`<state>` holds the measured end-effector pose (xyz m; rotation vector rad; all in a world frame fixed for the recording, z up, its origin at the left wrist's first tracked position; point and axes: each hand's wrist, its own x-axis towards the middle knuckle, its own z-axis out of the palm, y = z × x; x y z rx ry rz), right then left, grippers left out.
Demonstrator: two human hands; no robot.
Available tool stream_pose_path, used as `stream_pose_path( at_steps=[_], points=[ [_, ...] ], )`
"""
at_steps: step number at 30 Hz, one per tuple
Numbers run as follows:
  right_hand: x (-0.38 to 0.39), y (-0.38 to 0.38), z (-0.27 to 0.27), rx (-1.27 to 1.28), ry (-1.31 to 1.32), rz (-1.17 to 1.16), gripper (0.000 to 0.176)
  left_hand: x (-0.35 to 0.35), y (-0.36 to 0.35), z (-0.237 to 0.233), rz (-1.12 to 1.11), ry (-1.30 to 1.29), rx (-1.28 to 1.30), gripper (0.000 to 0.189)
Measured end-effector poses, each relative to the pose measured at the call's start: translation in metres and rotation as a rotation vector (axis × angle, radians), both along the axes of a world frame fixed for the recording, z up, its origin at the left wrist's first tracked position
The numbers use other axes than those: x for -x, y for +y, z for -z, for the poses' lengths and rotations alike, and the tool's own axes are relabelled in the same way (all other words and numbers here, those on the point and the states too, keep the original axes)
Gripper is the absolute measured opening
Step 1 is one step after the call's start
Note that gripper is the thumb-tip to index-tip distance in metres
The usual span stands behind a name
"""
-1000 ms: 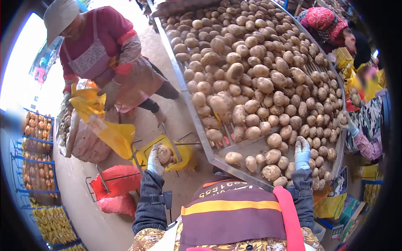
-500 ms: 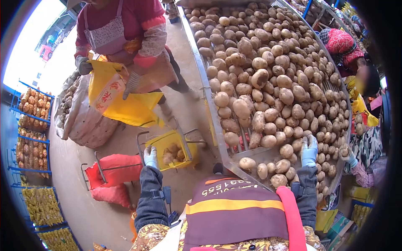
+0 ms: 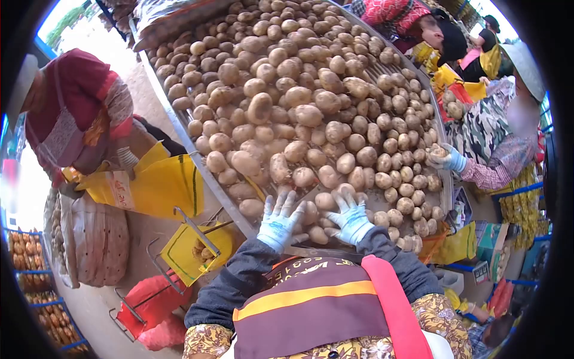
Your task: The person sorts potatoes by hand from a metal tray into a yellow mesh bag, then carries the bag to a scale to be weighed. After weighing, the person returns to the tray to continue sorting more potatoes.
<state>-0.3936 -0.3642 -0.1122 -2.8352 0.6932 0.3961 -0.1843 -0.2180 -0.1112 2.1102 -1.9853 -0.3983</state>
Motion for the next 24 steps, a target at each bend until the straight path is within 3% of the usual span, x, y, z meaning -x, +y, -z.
stream_pose_path(
  at_steps=[1, 2, 3, 5, 6, 11, 13, 15, 17, 19, 21, 23, 24],
  points=[
    [0.023, 0.002, 0.007, 0.036, 0.093, -0.058, 0.058, 0.012, -0.008, 0.023, 0.121, -0.299, -0.072, 0.08],
    [0.054, 0.002, 0.033, 0.056, -0.071, -0.072, 0.057, 0.021, -0.014, 0.021, 0.133, -0.234, -0.126, 0.079],
    [0.067, 0.005, 0.019, 0.002, -0.02, 0.011, 0.055, 0.029, -0.02, 0.016, 0.14, -0.171, -0.185, 0.078],
    [0.098, 0.004, 0.03, 0.022, -0.245, 0.079, 0.052, 0.041, -0.029, 0.003, 0.203, -0.134, -0.258, 0.078],
    [0.107, 0.003, 0.027, 0.056, -0.232, 0.124, 0.052, 0.044, -0.035, -0.001, 0.246, -0.103, -0.326, 0.079],
    [0.14, -0.018, 0.032, 0.125, -0.309, 0.26, 0.046, 0.081, -0.06, 0.023, 0.407, -0.051, -0.206, 0.085],
    [0.15, -0.039, 0.057, 0.055, -0.55, 0.558, 0.035, 0.096, -0.07, 0.028, 0.444, -0.057, -0.177, 0.083],
    [0.123, -0.059, 0.037, 0.166, -0.743, 0.533, 0.033, 0.106, -0.072, 0.034, 0.442, -0.058, -0.142, 0.079],
    [0.089, -0.076, 0.025, 0.116, -0.684, 0.417, 0.04, 0.11, -0.071, 0.037, 0.441, -0.029, -0.117, 0.073],
    [0.052, -0.09, 0.025, 0.231, -0.44, 0.223, 0.046, 0.104, -0.067, 0.033, 0.43, 0.015, -0.084, 0.068],
    [0.021, -0.099, 0.066, 0.35, -0.178, 0.218, 0.053, 0.093, -0.061, 0.028, 0.37, 0.219, -0.048, 0.062],
    [0.012, -0.104, 0.074, 0.419, -0.122, 0.218, 0.059, 0.08, -0.05, 0.03, 0.162, 0.39, 0.109, 0.053],
    [0.014, -0.107, 0.051, 0.249, -0.142, 0.227, 0.064, 0.073, -0.044, 0.031, 0.035, 0.462, 0.123, 0.049]
  ],
)
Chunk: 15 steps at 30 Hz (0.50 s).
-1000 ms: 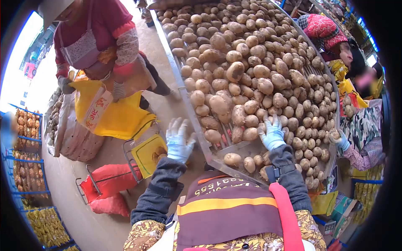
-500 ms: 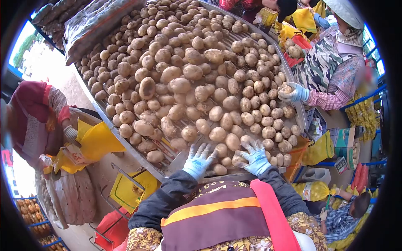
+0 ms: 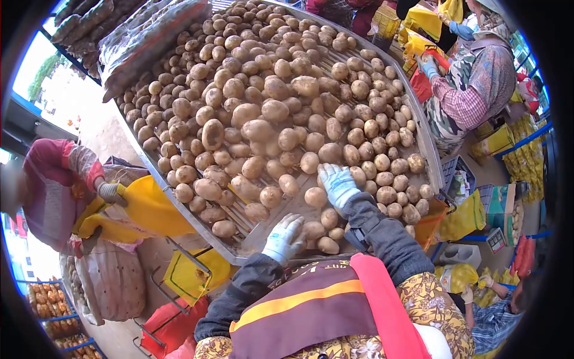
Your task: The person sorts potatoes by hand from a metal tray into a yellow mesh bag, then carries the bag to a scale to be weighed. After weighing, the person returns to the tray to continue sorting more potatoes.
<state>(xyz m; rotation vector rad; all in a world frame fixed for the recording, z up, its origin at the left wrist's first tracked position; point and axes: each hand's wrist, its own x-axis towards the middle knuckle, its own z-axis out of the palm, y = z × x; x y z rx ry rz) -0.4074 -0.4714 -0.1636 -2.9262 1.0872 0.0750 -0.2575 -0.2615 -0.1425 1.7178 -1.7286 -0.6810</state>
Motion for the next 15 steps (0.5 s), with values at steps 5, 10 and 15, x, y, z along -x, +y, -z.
stream_pose_path(
  at_steps=[5, 10, 15],
  points=[
    [0.007, 0.009, -0.053, -0.601, -0.708, 0.294, 0.083, -0.013, 0.009, 0.003, -0.519, 0.986, -0.124, 0.046],
    [-0.009, 0.036, -0.07, -0.582, -0.41, -0.061, 0.055, -0.014, -0.008, -0.042, -0.47, 1.849, -0.282, 0.056],
    [-0.019, 0.046, -0.012, -0.252, 0.053, -0.346, 0.037, -0.028, 0.007, -0.011, -0.615, 1.846, -0.279, 0.038]
  ],
)
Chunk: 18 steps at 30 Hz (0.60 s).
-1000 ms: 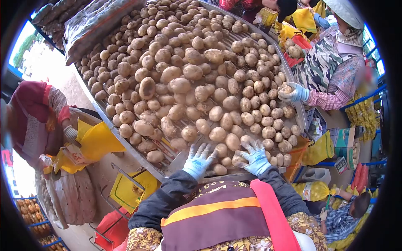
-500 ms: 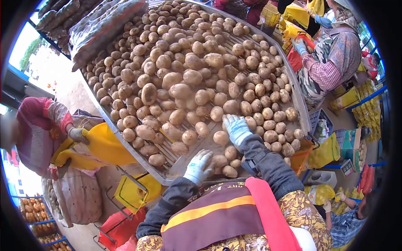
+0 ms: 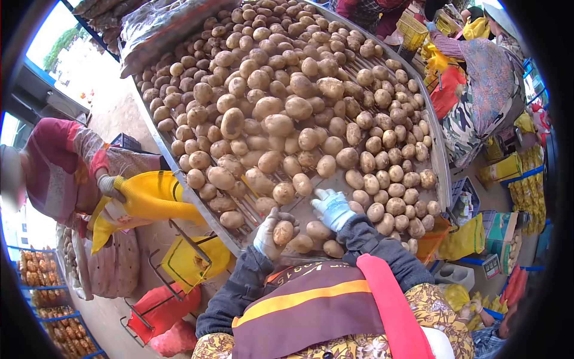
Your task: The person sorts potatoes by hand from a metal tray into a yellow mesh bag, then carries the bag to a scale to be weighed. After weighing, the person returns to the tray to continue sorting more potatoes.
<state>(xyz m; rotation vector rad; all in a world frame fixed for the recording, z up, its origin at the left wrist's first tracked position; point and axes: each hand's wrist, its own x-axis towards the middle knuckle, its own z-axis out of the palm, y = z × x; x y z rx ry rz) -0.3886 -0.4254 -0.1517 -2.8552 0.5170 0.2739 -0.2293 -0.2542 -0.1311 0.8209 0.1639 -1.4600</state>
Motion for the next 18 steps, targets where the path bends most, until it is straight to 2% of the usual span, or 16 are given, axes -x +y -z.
stream_pose_path(
  at_steps=[2, 3, 4, 6, 7, 8, 10, 11, 12, 14, 16, 18],
  points=[
    [0.0, -0.005, 0.015, -0.499, -0.388, 0.536, 0.027, -0.007, 0.012, 0.003, 0.035, 0.067, -0.032, 0.043],
    [-0.005, -0.002, 0.01, -1.273, -0.519, 0.974, 0.02, -0.007, 0.015, -0.001, 0.1, -0.008, -0.077, 0.05],
    [-0.005, -0.002, 0.028, -1.405, -0.838, 0.901, 0.025, -0.006, 0.018, -0.005, 0.093, -0.007, -0.078, 0.05],
    [-0.01, 0.014, -0.033, -1.707, -0.793, 0.915, 0.028, 0.001, 0.015, -0.02, 0.349, 0.025, 0.045, 0.063],
    [-0.018, 0.024, -0.049, -1.769, -0.774, 0.905, 0.031, 0.001, 0.015, -0.001, 0.397, 0.123, 0.12, 0.076],
    [-0.025, 0.033, -0.057, -1.831, -0.755, 0.892, 0.034, 0.003, 0.014, -0.008, 0.395, 0.121, 0.126, 0.076],
    [-0.036, 0.05, -0.039, -1.465, -0.804, 0.728, 0.03, 0.007, 0.016, -0.031, 0.424, -0.156, 0.229, 0.079],
    [-0.037, 0.049, -0.041, -1.574, -0.767, 0.709, 0.03, -0.001, 0.009, -0.032, 0.501, 0.179, 0.236, 0.079],
    [-0.038, 0.048, -0.045, -1.68, -0.728, 0.687, 0.03, -0.001, 0.012, -0.036, 0.496, 0.175, 0.238, 0.079],
    [-0.04, 0.054, -0.054, -1.635, -0.694, 0.653, 0.031, 0.005, 0.016, -0.053, 0.465, 0.072, 0.256, 0.076],
    [-0.041, 0.061, -0.061, -1.58, -0.667, 0.63, 0.032, 0.006, 0.024, -0.033, 0.479, 0.169, 0.257, 0.078],
    [-0.045, 0.068, -0.065, -1.302, -0.447, 0.345, 0.033, 0.008, 0.028, -0.044, 0.417, 0.061, 0.092, 0.077]
  ],
)
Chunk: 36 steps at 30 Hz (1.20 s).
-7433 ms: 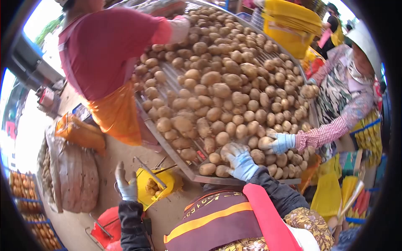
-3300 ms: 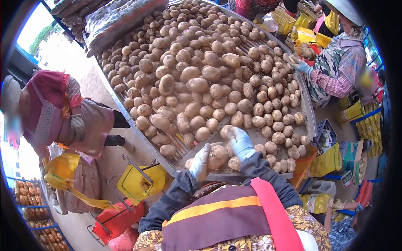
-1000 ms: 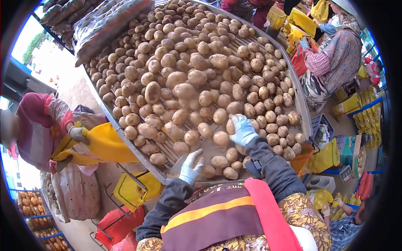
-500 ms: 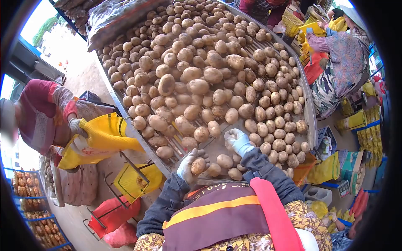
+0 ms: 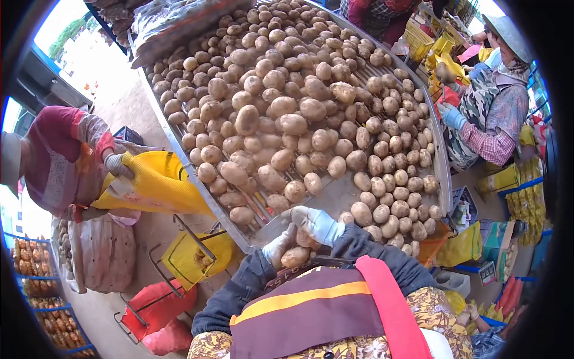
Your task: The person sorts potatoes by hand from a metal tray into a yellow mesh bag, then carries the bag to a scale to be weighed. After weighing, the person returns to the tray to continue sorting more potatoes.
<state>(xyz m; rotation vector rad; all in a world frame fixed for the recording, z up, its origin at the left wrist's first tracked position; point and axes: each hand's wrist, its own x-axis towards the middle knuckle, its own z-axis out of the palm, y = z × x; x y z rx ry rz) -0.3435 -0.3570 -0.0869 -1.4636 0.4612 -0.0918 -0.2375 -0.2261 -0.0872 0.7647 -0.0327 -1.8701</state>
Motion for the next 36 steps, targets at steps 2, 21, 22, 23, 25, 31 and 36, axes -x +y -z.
stream_pose_path(
  at_steps=[2, 21, 22, 23, 25, 31, 36],
  points=[
    [-0.008, -0.009, 0.012, -0.009, -0.014, -0.072, 0.039, -0.008, 0.003, -0.001, -0.015, -0.023, -0.01, 0.076],
    [0.047, -0.061, 0.041, 0.23, 0.19, 0.309, 0.055, -0.051, 0.006, 0.005, -0.151, -0.033, 0.014, 0.081],
    [0.051, -0.054, 0.033, -0.47, -0.088, 0.443, 0.051, -0.05, 0.005, 0.003, -0.139, -0.007, -0.015, 0.081],
    [0.051, -0.045, 0.019, -0.618, -0.176, 0.447, 0.049, -0.049, 0.004, 0.01, -0.11, 0.021, 0.03, 0.081],
    [0.045, -0.032, 0.002, -0.719, -0.2, 0.45, 0.051, -0.045, -0.002, 0.008, -0.068, 0.027, 0.053, 0.081],
    [0.03, -0.018, 0.032, -0.47, -0.117, 0.669, 0.039, -0.045, 0.005, 0.009, -0.062, 0.126, 0.053, 0.08],
    [0.024, -0.009, 0.059, 1.288, 0.226, 0.312, 0.038, -0.089, 0.083, 0.034, -0.262, 0.275, 0.219, 0.074]
  ],
)
